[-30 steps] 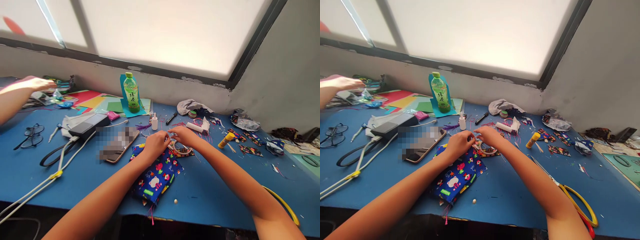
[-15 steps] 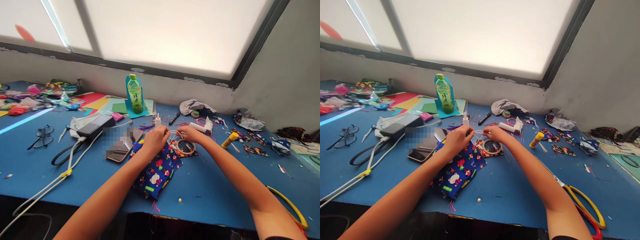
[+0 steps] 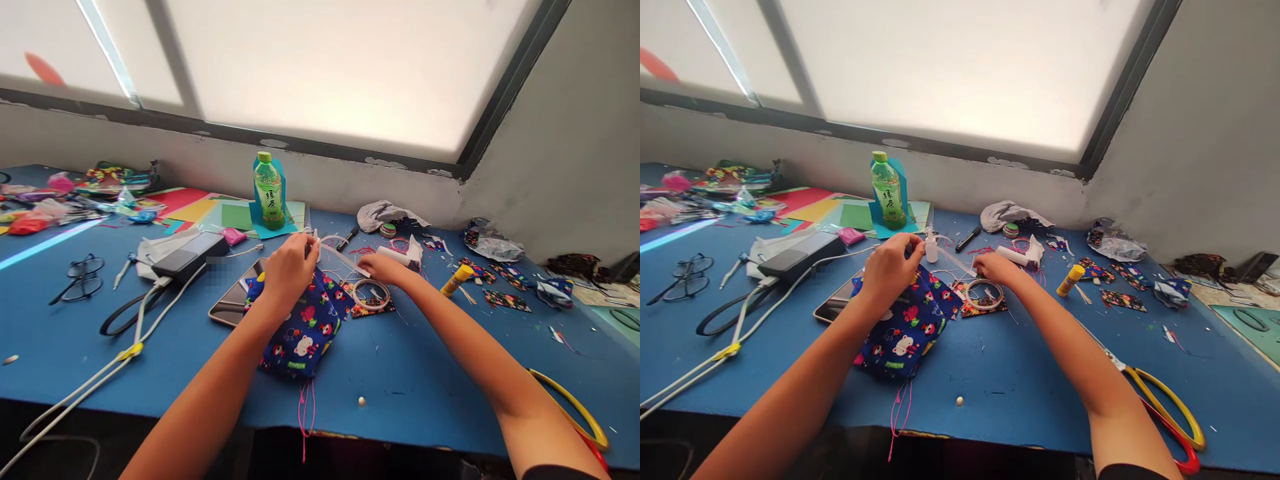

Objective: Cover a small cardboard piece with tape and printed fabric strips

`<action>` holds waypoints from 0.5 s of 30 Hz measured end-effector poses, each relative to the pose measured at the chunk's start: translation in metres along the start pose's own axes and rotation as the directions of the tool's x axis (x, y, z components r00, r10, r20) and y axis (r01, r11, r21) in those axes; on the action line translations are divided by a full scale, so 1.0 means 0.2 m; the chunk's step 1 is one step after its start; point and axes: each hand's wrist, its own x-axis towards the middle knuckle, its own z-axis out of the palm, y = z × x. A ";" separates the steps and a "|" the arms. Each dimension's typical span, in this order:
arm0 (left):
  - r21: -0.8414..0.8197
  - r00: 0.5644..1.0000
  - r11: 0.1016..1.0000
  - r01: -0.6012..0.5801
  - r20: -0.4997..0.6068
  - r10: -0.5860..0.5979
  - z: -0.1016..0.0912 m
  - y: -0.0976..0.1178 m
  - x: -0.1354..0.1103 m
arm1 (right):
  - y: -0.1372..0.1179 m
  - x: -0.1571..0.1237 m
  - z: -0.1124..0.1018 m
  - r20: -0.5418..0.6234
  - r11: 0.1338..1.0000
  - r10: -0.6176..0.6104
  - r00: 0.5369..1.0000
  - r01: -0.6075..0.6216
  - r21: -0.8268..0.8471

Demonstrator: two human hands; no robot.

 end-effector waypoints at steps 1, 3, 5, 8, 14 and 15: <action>-0.019 1.000 1.000 -0.005 -0.004 0.005 0.00 0.00 0.00 | 0.00 0.00 -0.01 -0.028 1.000 -0.006 1.000 0.006 0.025; -0.065 1.000 0.998 -0.012 -0.005 0.011 0.00 0.00 0.00 | -0.02 -0.01 -0.04 -0.108 0.996 -0.015 0.994 0.024 0.083; -0.129 1.000 0.992 -0.017 0.002 0.018 0.01 0.00 0.00 | -0.06 -0.02 -0.09 -0.193 0.988 -0.024 0.981 0.053 0.143; -0.210 0.998 0.976 -0.051 0.028 0.058 0.02 0.01 -0.01 | -0.17 -0.05 -0.17 -0.259 0.973 -0.062 0.964 0.116 0.199; -0.342 0.971 0.926 -0.162 0.113 0.212 0.08 0.04 -0.04 | -0.34 -0.15 -0.21 -0.037 0.977 -0.141 0.989 0.145 0.159; -0.367 0.963 0.913 -0.178 0.125 0.238 0.09 0.05 -0.05 | -0.35 -0.17 -0.19 0.003 0.981 -0.135 0.991 0.133 0.141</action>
